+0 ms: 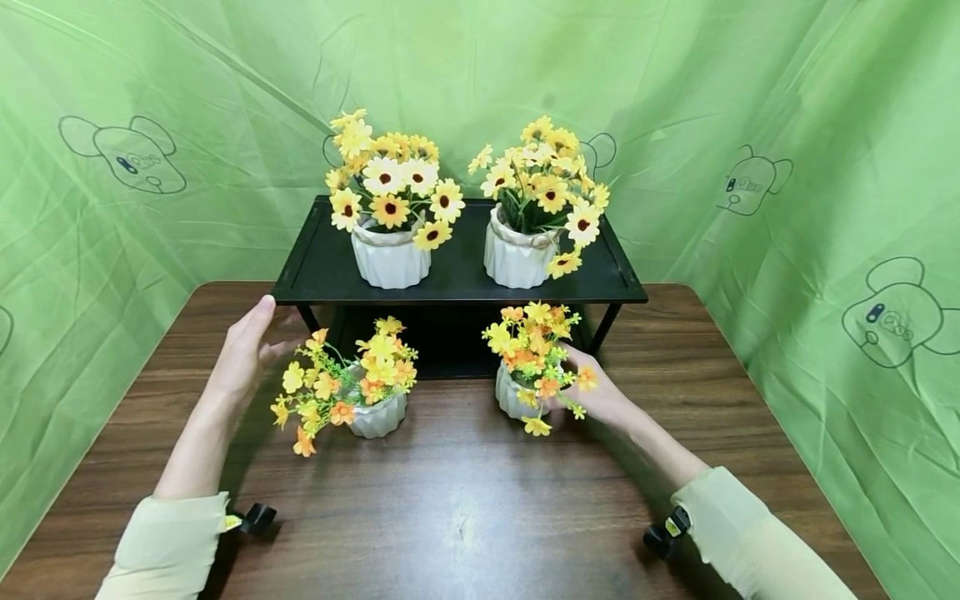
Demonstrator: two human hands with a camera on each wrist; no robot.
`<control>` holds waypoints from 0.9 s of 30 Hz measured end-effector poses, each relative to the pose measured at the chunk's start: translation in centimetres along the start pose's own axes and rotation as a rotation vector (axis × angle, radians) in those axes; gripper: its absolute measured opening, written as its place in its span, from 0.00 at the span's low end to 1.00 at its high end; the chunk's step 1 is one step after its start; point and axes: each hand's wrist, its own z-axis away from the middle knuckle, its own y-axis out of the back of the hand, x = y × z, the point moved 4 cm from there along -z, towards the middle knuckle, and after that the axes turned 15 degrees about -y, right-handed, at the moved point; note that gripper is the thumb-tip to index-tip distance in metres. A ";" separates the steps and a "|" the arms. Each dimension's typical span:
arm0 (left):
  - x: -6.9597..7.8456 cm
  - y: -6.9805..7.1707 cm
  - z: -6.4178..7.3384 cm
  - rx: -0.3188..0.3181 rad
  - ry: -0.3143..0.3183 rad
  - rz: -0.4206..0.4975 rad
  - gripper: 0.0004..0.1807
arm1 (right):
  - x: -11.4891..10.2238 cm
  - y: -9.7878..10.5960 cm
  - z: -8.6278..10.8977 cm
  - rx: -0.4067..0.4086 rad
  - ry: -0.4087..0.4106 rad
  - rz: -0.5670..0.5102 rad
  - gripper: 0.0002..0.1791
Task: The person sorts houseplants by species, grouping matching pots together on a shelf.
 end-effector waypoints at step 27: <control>-0.2 0.1 -0.1 0.011 0.012 -0.003 0.25 | -0.8 0.1 -6.2 0.163 -0.166 0.035 0.39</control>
